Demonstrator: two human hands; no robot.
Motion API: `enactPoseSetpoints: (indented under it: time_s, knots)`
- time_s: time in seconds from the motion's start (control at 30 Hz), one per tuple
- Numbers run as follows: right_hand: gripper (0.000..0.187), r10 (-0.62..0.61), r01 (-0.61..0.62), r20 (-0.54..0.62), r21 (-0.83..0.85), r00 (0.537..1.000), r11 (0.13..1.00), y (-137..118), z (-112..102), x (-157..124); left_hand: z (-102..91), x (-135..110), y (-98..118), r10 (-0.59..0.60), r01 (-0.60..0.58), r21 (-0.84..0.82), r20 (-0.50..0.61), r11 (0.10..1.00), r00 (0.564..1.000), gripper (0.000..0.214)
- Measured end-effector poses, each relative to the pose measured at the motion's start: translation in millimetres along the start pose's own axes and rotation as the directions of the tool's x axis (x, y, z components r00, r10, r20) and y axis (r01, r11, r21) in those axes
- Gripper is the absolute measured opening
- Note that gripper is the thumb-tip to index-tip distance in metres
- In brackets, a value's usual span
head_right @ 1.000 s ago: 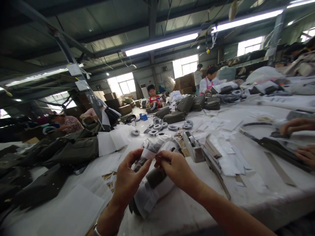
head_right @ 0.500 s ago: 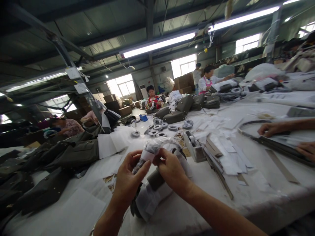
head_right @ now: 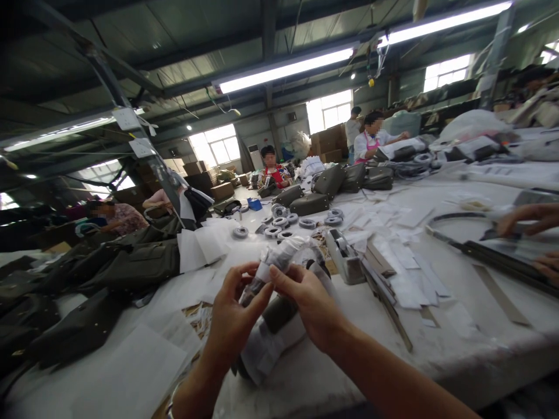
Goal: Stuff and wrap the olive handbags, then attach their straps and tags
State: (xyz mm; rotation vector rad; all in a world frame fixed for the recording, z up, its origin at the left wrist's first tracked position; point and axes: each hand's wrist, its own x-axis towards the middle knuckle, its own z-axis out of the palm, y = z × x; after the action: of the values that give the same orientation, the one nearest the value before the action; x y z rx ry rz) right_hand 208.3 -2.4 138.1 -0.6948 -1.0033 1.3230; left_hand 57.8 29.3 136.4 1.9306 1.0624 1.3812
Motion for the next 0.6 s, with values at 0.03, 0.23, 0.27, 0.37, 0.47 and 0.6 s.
enactPoseSetpoints:
  time_s: [0.03,0.23,0.27,0.37,0.47,0.6]
  knots:
    - [0.034,0.0,0.0,-0.027,-0.002,1.0,1.0,1.9,0.5,2.1,0.5,-0.2,0.6,0.001,-0.001,-0.007,0.014,1.0,1.0,0.033]
    - [0.033,-0.108,0.1,-0.105,-0.083,0.989,0.992,10.6,-1.3,34.2,-24.0,2.5,-8.2,-0.084,0.096,-0.297,0.052,0.95,0.995,0.037]
    - [0.034,-0.114,0.105,-0.105,-0.084,0.988,0.991,9.8,-0.9,41.6,-29.8,0.8,-12.5,-0.118,0.119,-0.323,0.022,0.939,0.993,0.039]
    - [0.038,-0.106,0.099,-0.1,-0.07,0.989,0.993,3.8,2.4,64.6,-38.8,-13.5,-26.4,-0.208,0.21,-0.31,0.04,0.927,0.977,0.045]
    - [0.044,-0.09,0.085,-0.069,-0.063,0.994,0.994,-4.2,5.4,81.8,-30.8,-37.2,-35.3,-0.223,0.251,-0.243,0.138,0.937,0.965,0.045]
    - [0.046,-0.067,0.068,0.017,-0.108,0.998,0.992,-7.2,-2.4,85.0,-6.5,-63.2,-35.6,-0.161,0.204,-0.18,0.227,0.962,0.96,0.037]
